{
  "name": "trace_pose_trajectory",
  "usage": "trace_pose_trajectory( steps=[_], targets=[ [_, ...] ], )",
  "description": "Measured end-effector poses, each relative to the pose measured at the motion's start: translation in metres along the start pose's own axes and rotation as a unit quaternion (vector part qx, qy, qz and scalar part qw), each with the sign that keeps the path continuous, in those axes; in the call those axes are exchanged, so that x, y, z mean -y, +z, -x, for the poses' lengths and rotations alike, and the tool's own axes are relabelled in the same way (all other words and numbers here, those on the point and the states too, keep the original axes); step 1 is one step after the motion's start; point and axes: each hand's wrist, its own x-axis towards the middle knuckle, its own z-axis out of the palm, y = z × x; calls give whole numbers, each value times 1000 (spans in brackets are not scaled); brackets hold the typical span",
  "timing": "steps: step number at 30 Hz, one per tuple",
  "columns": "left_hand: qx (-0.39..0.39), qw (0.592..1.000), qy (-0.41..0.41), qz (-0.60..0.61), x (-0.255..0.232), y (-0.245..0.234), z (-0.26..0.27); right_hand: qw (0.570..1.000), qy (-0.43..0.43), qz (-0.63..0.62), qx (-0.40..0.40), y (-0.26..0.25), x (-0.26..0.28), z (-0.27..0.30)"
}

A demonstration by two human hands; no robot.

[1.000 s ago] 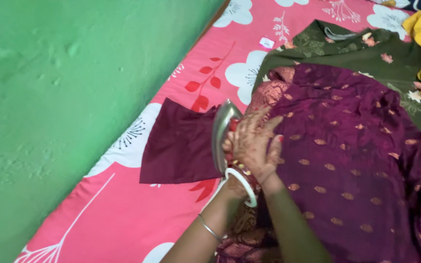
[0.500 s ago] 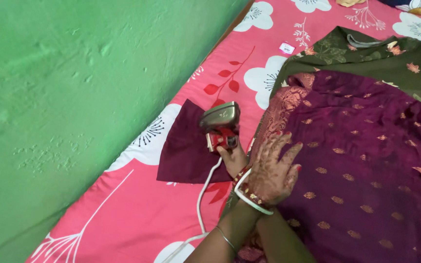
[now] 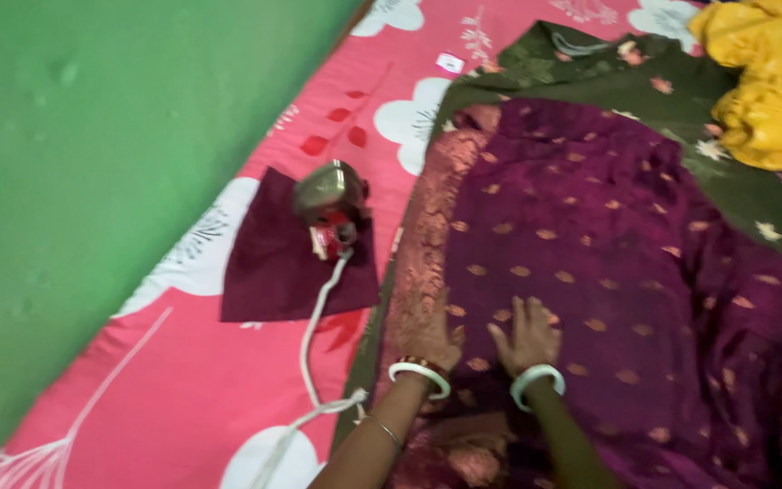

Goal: The person irons a purple patterned garment laid out on a bed. They repeatedly smooth the fabric with their hands and move a red electric iron across different sections of the cloth, including the border and main body, to remove wrinkles.

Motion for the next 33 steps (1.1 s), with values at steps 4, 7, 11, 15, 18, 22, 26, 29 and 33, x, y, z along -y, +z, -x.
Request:
trace_pose_trajectory(
  steps=[4, 7, 11, 15, 18, 22, 26, 29, 33],
  targets=[
    [104, 979, -109, -137, -7, 16, 15, 968, 188, 29, 164, -11, -125, 38],
    [31, 978, -147, -142, -10, 19, 14, 942, 300, -22, 151, -20, -195, 58],
    [-102, 967, -228, -59, -2, 24, -2, 928, 353, -52, 106, -14, -270, 57],
    [-154, 959, -235, 28, 18, 39, -23, 954, 293, -58, 36, -4, -312, 49],
    [-86, 960, -266, 10, 26, 49, -37, 959, 270, -88, 14, -6, -321, 44],
    [-232, 959, -158, 26, 20, 60, -26, 941, 294, -159, 50, -3, -329, 42],
    [-236, 942, -178, 161, 6, 50, -4, 936, 306, -135, 111, -12, -341, 56],
    [-114, 975, -182, 53, 14, 38, 14, 922, 306, -127, 200, -37, -365, 94],
    [179, 959, -137, -174, 40, 35, 53, 918, 233, -16, 320, -41, -385, 149]
  ],
)
